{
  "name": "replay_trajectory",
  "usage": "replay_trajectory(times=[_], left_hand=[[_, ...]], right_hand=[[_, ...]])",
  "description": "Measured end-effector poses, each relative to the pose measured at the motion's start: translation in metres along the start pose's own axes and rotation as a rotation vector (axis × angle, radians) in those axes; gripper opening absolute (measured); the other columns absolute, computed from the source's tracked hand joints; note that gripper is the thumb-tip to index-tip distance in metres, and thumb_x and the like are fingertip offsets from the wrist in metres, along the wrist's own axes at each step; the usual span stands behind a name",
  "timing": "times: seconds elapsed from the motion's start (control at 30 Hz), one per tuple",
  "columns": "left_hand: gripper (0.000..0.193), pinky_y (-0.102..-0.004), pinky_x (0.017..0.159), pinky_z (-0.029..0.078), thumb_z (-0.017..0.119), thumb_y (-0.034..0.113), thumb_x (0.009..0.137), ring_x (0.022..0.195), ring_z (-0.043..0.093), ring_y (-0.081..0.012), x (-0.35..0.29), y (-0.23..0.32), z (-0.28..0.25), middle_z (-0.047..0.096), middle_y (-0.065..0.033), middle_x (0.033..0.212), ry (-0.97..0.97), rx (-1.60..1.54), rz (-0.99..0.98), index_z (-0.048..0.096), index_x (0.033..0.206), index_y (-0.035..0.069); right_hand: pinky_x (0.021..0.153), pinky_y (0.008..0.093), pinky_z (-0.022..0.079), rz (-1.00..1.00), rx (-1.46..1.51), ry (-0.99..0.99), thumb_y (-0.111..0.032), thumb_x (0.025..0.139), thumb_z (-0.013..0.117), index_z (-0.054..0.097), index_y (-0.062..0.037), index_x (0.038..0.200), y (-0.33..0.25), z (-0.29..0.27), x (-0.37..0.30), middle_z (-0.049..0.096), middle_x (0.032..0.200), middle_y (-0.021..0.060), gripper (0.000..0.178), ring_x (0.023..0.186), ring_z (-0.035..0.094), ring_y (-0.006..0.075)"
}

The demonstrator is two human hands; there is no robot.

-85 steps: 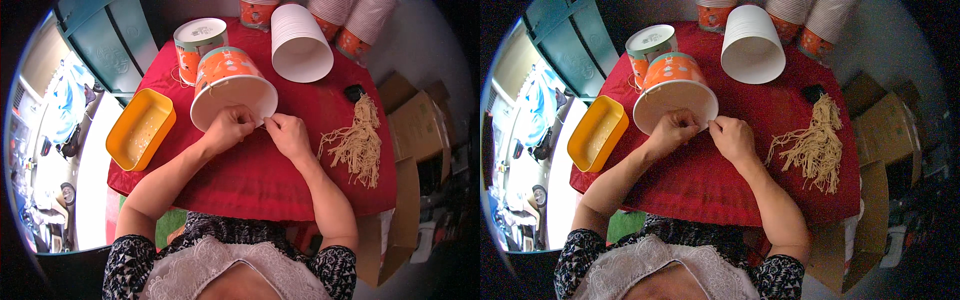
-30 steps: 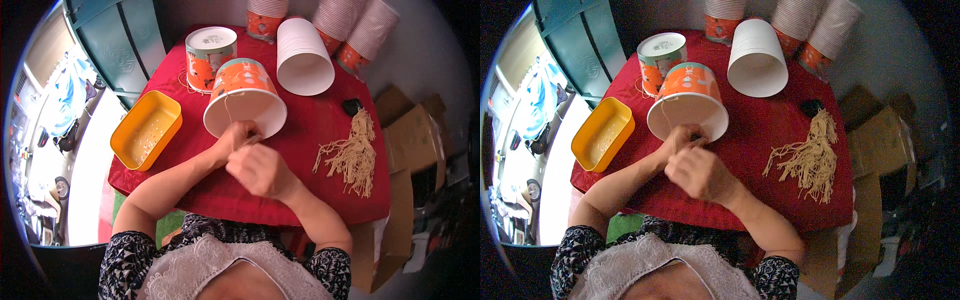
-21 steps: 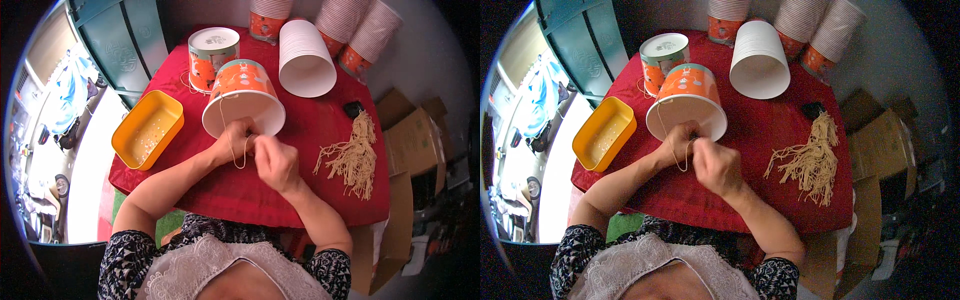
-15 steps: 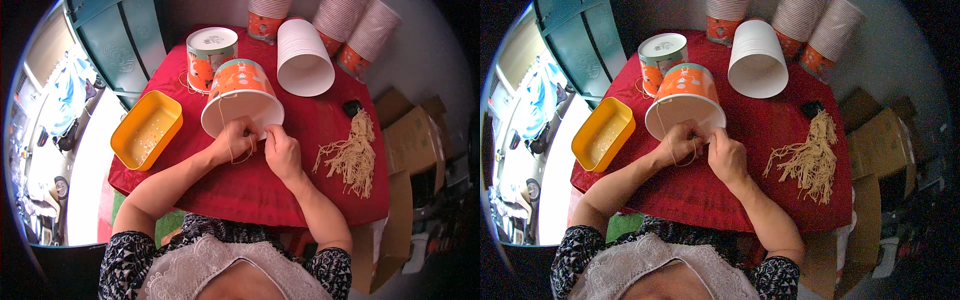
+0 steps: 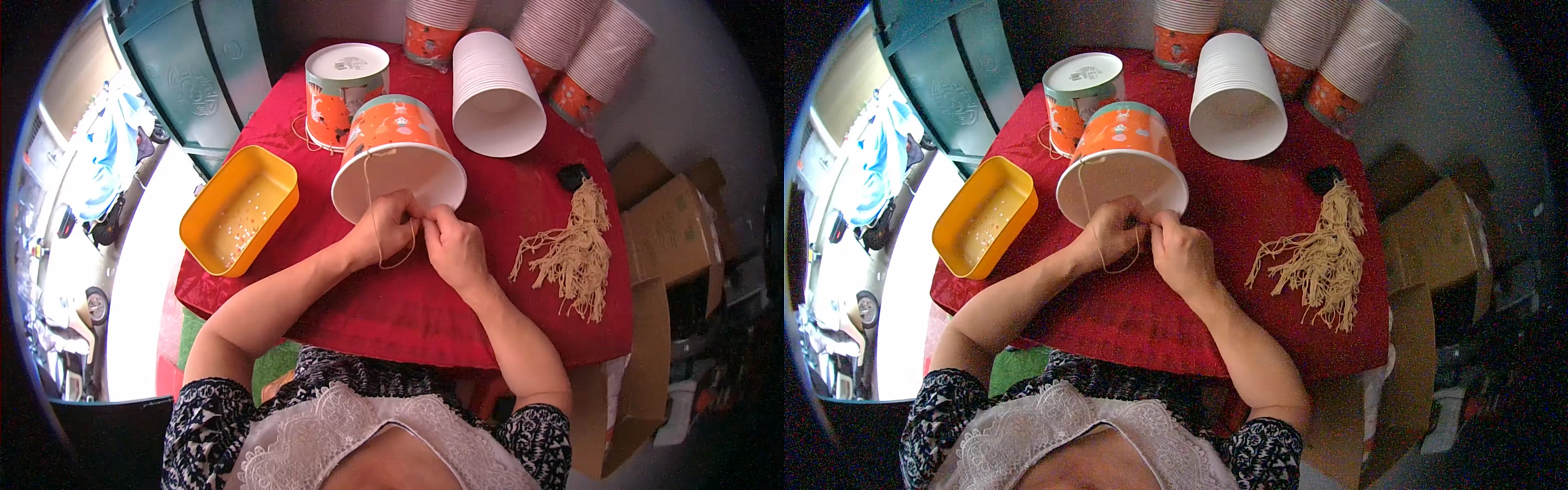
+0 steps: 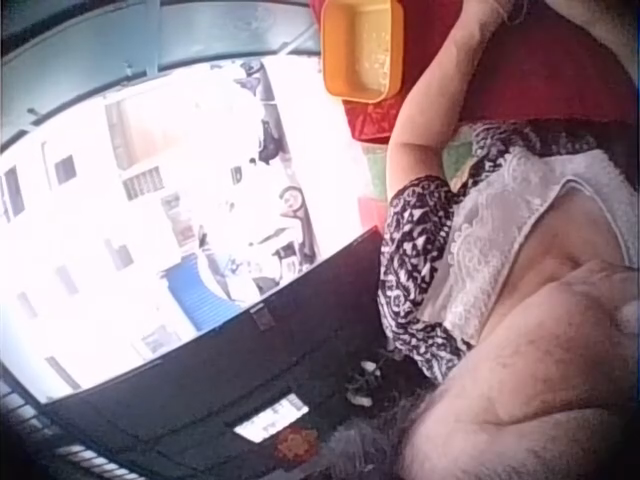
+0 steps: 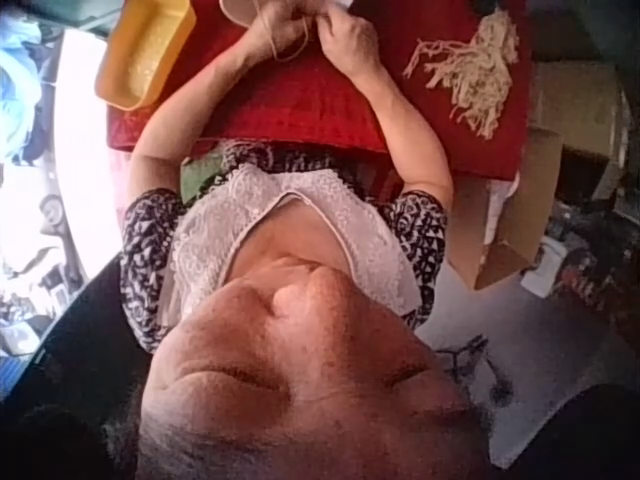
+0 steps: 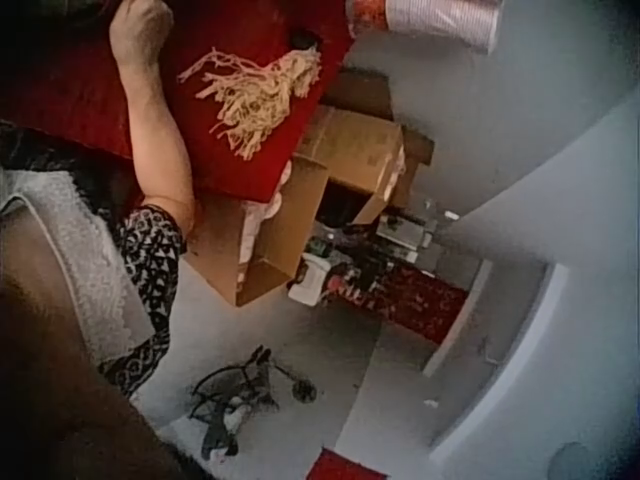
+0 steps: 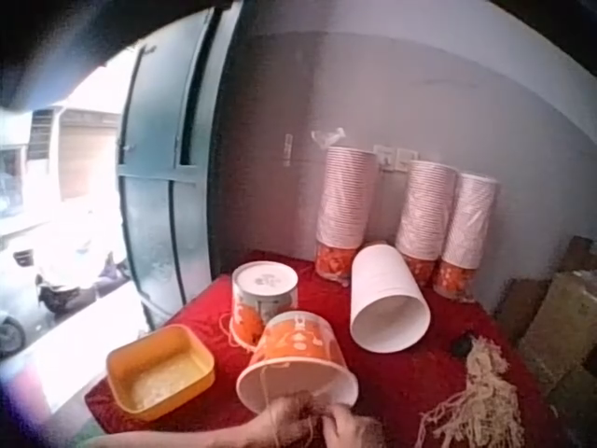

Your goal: Attaching strings to paper buckets by threading them through pre-drilled holes and tying knots.

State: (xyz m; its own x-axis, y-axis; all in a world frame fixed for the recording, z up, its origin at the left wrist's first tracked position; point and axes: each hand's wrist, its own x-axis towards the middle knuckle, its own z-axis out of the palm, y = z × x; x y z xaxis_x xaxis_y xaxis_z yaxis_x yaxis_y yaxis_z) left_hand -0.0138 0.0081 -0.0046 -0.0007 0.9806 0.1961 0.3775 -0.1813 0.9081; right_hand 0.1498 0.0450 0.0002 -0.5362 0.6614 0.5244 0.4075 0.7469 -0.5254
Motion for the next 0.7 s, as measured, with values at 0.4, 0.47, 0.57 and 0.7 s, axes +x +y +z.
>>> replay_trajectory(times=[0.4, 0.47, 0.57, 0.7], left_hand=[[0.011, -0.0377, 0.062, 0.049, 0.06, 0.006, 0.086, 0.071, 0.062, -0.0263, 0.008, -0.004, 0.005, 0.062, -0.0151, 0.079, 0.037, 0.157, 0.212, 0.057, 0.093, -0.001], [0.01, -0.034, 0.055, 0.047, 0.062, 0.007, 0.086, 0.064, 0.059, -0.0207, 0.01, 0.007, -0.001, 0.06, -0.0112, 0.073, -0.036, -0.002, -0.021, 0.057, 0.092, -0.001], [0.009, -0.0277, 0.044, 0.04, 0.062, 0.007, 0.086, 0.053, 0.053, -0.013, 0.009, 0.019, -0.005, 0.057, -0.0059, 0.065, -0.088, -0.215, -0.279, 0.057, 0.09, 0.001], [0.006, -0.0274, 0.039, 0.037, 0.059, 0.001, 0.083, 0.046, 0.051, -0.013, 0.008, 0.028, -0.011, 0.056, -0.0068, 0.058, -0.082, -0.34, -0.348, 0.056, 0.085, -0.002]], right_hand=[[0.057, 0.0508, 0.049, 0.041, 0.023, 0.032, -0.011, 0.089, 0.056, 0.054, -0.0003, 0.088, 0.015, 0.004, 0.002, 0.061, 0.067, 0.0237, 0.011, 0.065, 0.063, 0.0426], [0.057, 0.0508, 0.049, 0.052, 0.033, 0.025, -0.011, 0.089, 0.056, 0.054, -0.0005, 0.087, 0.016, 0.003, 0.001, 0.061, 0.067, 0.0236, 0.011, 0.066, 0.063, 0.0425], [0.057, 0.0495, 0.05, 0.109, 0.099, -0.019, -0.01, 0.088, 0.058, 0.055, -0.0006, 0.086, 0.013, 0.001, 0.002, 0.061, 0.068, 0.0222, 0.01, 0.066, 0.064, 0.0412], [0.057, 0.0461, 0.051, 0.047, 0.189, -0.073, -0.007, 0.086, 0.059, 0.057, -0.0013, 0.088, 0.01, -0.005, 0.003, 0.063, 0.07, 0.0202, 0.006, 0.067, 0.065, 0.0386]])
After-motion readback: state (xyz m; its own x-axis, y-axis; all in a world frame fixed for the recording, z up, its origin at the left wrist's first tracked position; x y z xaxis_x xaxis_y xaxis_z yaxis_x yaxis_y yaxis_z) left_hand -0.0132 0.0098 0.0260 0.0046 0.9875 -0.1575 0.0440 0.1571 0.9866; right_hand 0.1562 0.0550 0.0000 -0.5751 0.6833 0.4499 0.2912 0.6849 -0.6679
